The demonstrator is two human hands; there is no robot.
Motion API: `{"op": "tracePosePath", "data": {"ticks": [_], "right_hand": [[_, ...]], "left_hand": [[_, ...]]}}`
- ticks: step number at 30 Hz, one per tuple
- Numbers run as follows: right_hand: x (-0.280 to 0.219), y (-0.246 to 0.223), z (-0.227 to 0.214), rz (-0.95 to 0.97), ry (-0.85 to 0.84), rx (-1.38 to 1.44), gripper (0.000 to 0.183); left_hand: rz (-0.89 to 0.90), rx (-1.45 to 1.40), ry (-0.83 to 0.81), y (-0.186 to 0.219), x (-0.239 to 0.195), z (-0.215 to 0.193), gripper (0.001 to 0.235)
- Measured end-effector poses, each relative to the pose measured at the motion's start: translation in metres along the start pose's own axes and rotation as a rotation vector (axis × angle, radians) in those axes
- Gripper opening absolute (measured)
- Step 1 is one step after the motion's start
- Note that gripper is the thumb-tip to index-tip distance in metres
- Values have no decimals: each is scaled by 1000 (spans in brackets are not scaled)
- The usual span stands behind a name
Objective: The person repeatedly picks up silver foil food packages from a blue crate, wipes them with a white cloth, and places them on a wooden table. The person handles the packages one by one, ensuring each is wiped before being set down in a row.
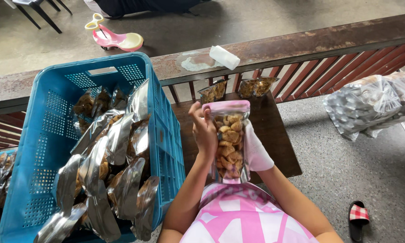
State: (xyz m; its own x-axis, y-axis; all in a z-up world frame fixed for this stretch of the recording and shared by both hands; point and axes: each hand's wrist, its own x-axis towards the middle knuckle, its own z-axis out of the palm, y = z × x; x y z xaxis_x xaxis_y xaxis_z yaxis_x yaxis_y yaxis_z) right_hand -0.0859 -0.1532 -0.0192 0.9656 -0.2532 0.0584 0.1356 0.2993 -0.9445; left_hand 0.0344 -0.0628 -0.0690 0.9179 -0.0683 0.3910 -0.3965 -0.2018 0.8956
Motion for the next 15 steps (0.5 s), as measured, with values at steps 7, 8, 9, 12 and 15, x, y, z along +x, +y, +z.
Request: {"op": "tracePosePath", "data": {"ticks": [7, 8, 9, 12, 15], "right_hand": [[15, -16, 9, 24, 112, -121, 63], [15, -18, 13, -9, 154, -193, 62], [12, -18, 18, -38, 190, -261, 61], [18, -20, 33, -101, 259, -383, 58], [41, -23, 38, -94, 321, -353, 55]], "left_hand": [[56, 44, -368, -6, -22, -1, 68], [-148, -165, -402, -6, -25, -1, 73], [-351, -376, -431, -7, -23, 1, 78], [-388, -802, -492, -3, -20, 6, 84], [-266, -937, -500, 4, -25, 6, 85]]}}
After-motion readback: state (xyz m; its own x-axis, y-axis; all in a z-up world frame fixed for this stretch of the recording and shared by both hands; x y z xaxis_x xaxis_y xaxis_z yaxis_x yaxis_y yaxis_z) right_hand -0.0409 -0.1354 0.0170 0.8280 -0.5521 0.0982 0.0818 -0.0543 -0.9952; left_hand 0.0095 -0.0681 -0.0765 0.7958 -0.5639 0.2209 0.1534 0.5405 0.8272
